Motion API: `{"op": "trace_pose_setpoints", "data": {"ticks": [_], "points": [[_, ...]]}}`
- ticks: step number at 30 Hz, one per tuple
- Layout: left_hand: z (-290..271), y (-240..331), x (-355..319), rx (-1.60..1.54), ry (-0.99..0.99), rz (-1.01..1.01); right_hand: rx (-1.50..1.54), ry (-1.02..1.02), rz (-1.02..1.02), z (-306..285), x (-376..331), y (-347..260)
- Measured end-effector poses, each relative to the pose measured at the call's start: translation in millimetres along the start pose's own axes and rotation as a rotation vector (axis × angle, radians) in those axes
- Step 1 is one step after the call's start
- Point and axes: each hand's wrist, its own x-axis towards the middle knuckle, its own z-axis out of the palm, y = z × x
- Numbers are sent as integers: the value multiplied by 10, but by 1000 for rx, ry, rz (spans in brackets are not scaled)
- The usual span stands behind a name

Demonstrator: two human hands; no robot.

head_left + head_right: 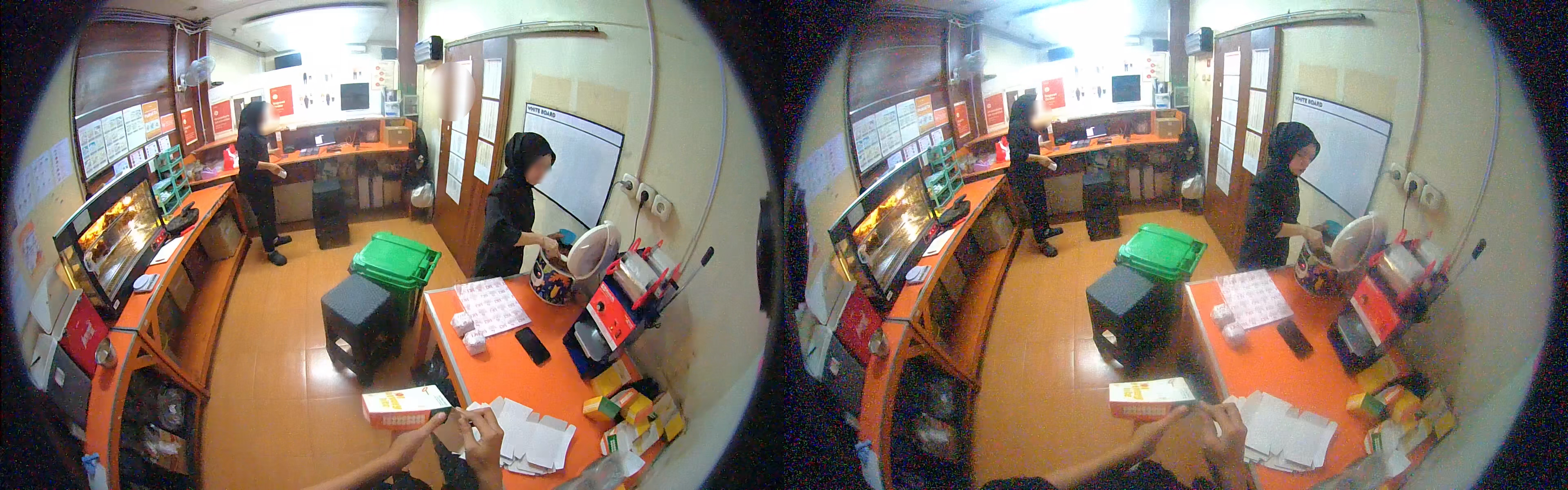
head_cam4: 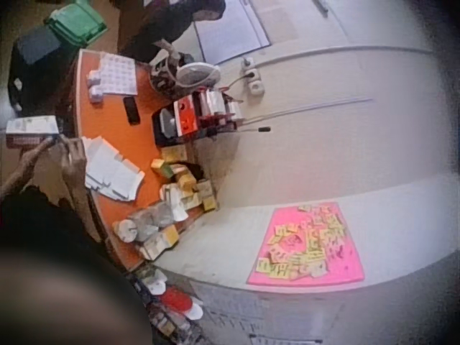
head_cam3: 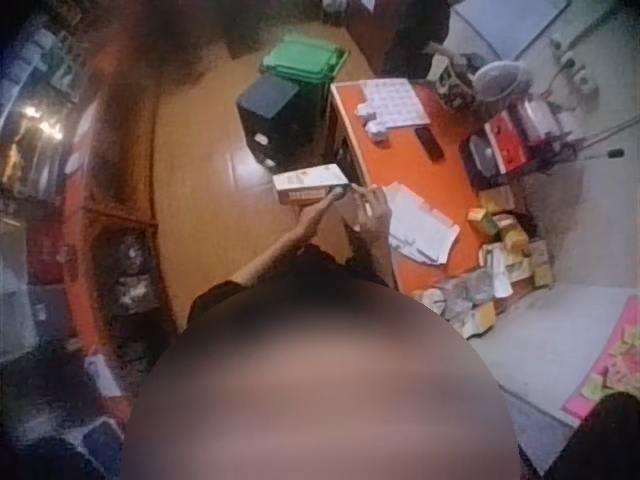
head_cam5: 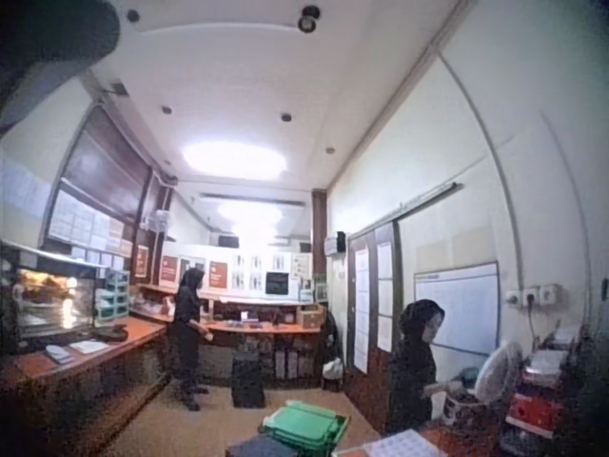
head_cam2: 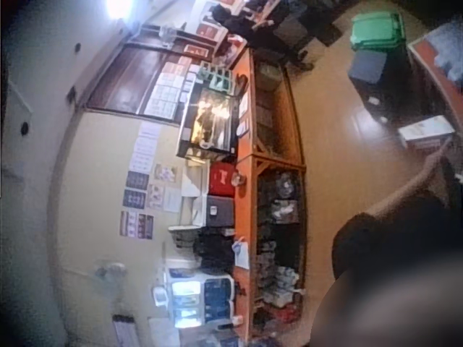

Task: The person folds small rectangular cardboard boxes at a counter. They repeatedly pick up flat pieces, fold them into box shapes, and place them on the counter. Another person is visible in the background working at a separate desk.

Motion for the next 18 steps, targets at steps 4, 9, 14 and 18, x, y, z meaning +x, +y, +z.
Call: {"op": "trace_pose_setpoints", "data": {"ticks": [4, 9, 14, 18], "points": [[-130, -519, 246, -107, -188, -49, 129, 67, 117, -37, -48, 100], [-185, -736, 319, 38, -323, 53, 573, 4, 297, -48, -62, 137], [-157, -612, 277, 72, -357, 93, 469, -24, 150, 56, -51, 85], [-135, -591, 241, 89, -384, 120, 393, 200, 122, 143, -51, 52]]}}
